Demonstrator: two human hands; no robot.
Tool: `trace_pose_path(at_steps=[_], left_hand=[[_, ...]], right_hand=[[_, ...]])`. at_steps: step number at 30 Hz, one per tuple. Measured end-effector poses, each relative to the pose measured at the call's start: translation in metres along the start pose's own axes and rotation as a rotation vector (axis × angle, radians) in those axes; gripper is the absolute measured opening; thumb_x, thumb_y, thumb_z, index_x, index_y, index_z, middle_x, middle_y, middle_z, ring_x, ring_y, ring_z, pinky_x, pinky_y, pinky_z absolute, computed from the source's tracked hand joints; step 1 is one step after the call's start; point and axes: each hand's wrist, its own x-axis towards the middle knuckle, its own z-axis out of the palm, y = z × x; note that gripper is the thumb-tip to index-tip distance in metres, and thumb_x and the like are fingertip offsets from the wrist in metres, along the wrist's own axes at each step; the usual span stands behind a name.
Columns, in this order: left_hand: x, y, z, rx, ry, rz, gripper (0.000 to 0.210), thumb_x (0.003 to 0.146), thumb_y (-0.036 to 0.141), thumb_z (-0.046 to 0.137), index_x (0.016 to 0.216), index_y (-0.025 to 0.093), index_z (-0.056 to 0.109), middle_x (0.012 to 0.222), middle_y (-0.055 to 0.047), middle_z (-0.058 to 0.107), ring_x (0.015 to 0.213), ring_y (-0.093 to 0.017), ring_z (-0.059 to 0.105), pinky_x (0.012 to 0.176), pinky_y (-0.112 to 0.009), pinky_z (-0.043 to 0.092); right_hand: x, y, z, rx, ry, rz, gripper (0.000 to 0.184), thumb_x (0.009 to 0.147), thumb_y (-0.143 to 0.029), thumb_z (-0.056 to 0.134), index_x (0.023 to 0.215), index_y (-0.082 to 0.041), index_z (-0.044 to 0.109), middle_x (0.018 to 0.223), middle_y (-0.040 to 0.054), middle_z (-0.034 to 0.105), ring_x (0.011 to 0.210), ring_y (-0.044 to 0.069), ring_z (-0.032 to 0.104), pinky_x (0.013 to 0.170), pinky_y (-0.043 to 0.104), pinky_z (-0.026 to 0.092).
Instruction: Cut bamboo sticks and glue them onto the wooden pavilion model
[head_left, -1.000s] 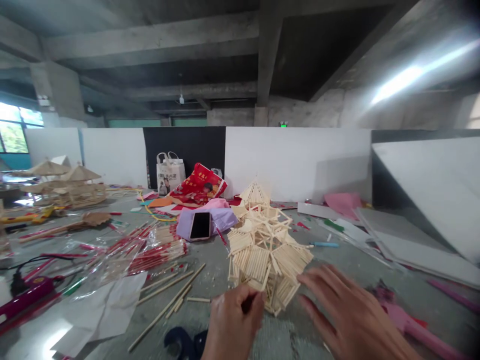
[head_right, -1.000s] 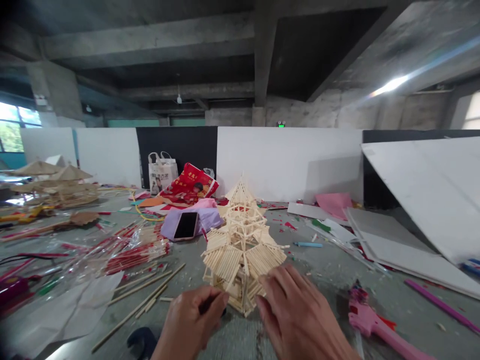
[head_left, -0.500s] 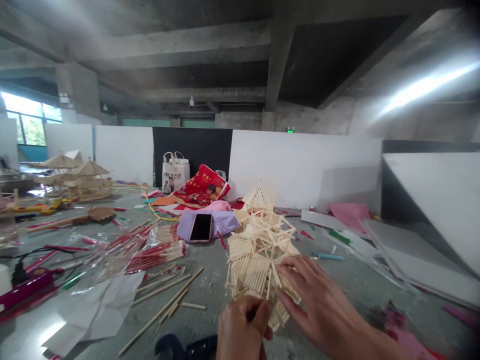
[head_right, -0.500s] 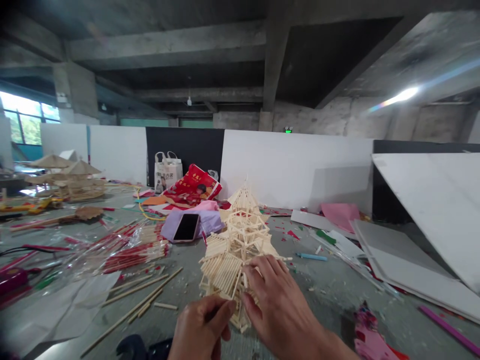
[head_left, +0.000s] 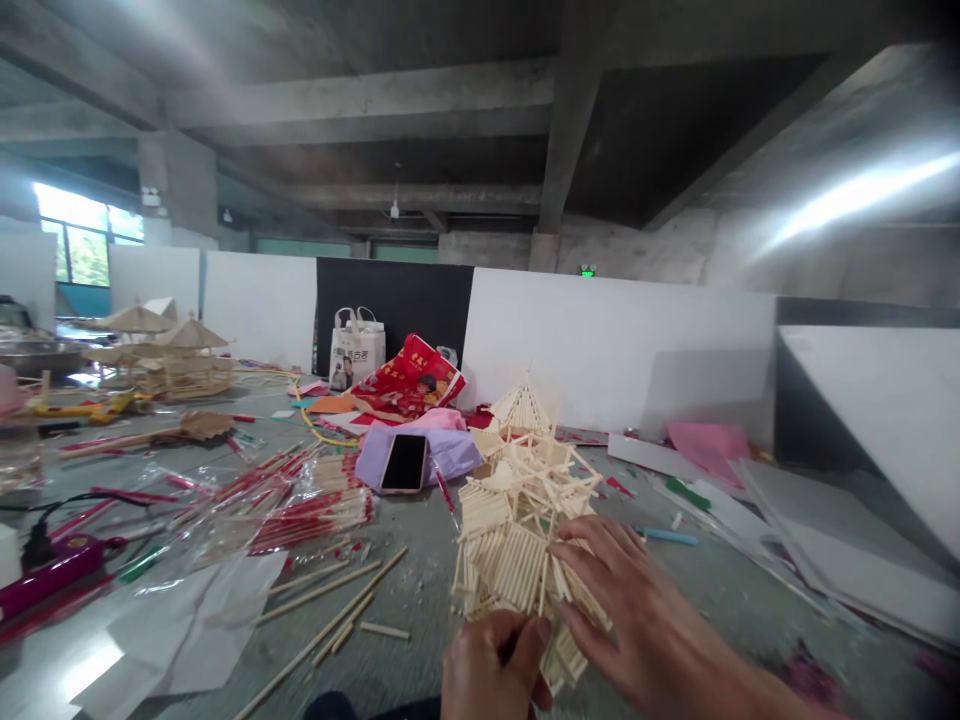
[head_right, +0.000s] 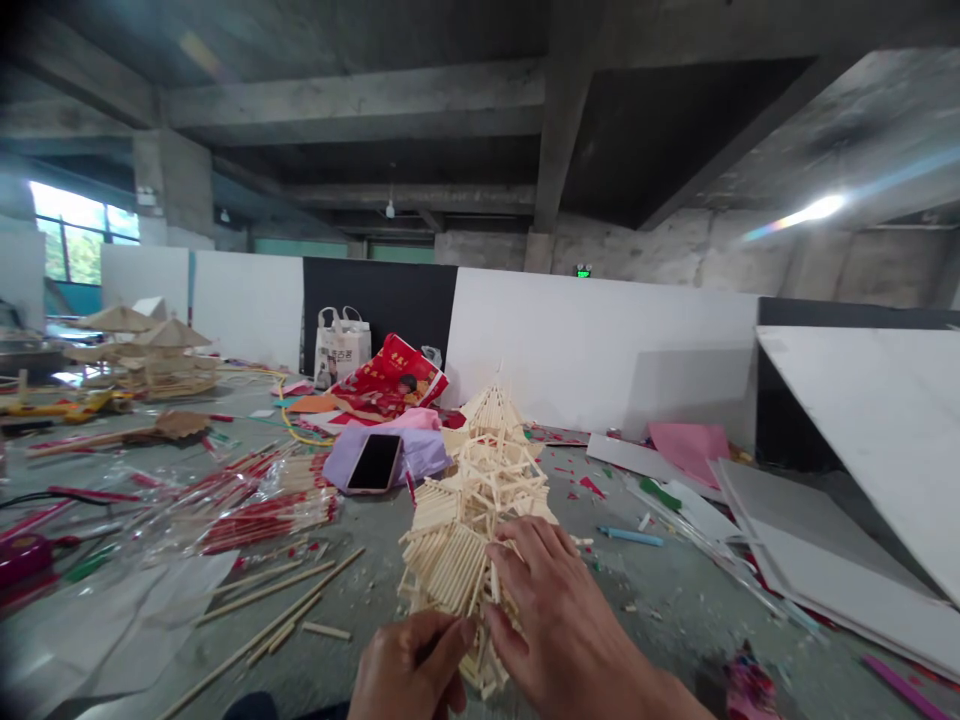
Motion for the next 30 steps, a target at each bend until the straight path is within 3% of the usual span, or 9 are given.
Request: trace_pose_path(at_steps=[5,11,19,25,30], left_hand=[[0.008,-0.010,0.004,-0.298,-0.064,-0.084,0.059,0.049,0.075,0.056,0.051,0.016,0.053,0.037,0.001,0.047,0.029,-0.006,0.032,0.035,-0.020,0.019],[0.008,-0.005,0.003,-0.464,-0.101,-0.160,0.060,0.039,0.073,0.063,0.053,0.015,0.053,0.035,0.004,0.043,0.028,-0.004,0.031,0.035,-0.019,0.017],[0.004,0.002,-0.001,-0.536,-0.162,-0.230,0.043,0.053,0.054,0.067,0.046,0.018,0.045,0.035,0.006,0.040,0.027,-0.004,0.033,0.032,-0.019,0.016],[-0.003,0.010,-0.008,-0.729,-0.205,-0.412,0.029,0.067,0.041,0.057,0.069,0.012,0.060,0.044,0.006,0.045,0.030,-0.002,0.034,0.034,-0.015,0.019],[-0.003,0.007,-0.008,-0.845,-0.260,-0.437,0.030,0.071,0.040,0.052,0.068,0.011,0.060,0.045,0.005,0.046,0.030,-0.002,0.035,0.034,-0.015,0.021]], right_hand=[[0.004,0.000,0.001,0.033,0.017,0.006,0.026,0.074,-0.012,0.053,0.099,-0.019,0.054,0.107,0.0071,0.052,0.103,0.022,0.046,0.089,0.040,0.040],[0.003,0.002,0.000,0.029,0.012,-0.004,0.027,0.075,-0.014,0.053,0.101,-0.018,0.054,0.108,0.0077,0.053,0.104,0.022,0.046,0.090,0.040,0.040],[0.002,0.000,0.002,-0.087,-0.054,-0.014,0.024,0.078,-0.022,0.053,0.102,-0.020,0.057,0.110,0.0057,0.056,0.106,0.023,0.047,0.092,0.043,0.040],[0.004,-0.003,0.004,-0.169,-0.079,-0.015,0.022,0.078,-0.019,0.051,0.099,-0.018,0.058,0.109,0.0075,0.057,0.106,0.025,0.047,0.093,0.046,0.039],[0.001,-0.003,0.010,-0.260,-0.065,-0.054,0.025,0.081,-0.019,0.049,0.105,-0.016,0.057,0.111,0.0105,0.056,0.108,0.026,0.046,0.093,0.046,0.039]])
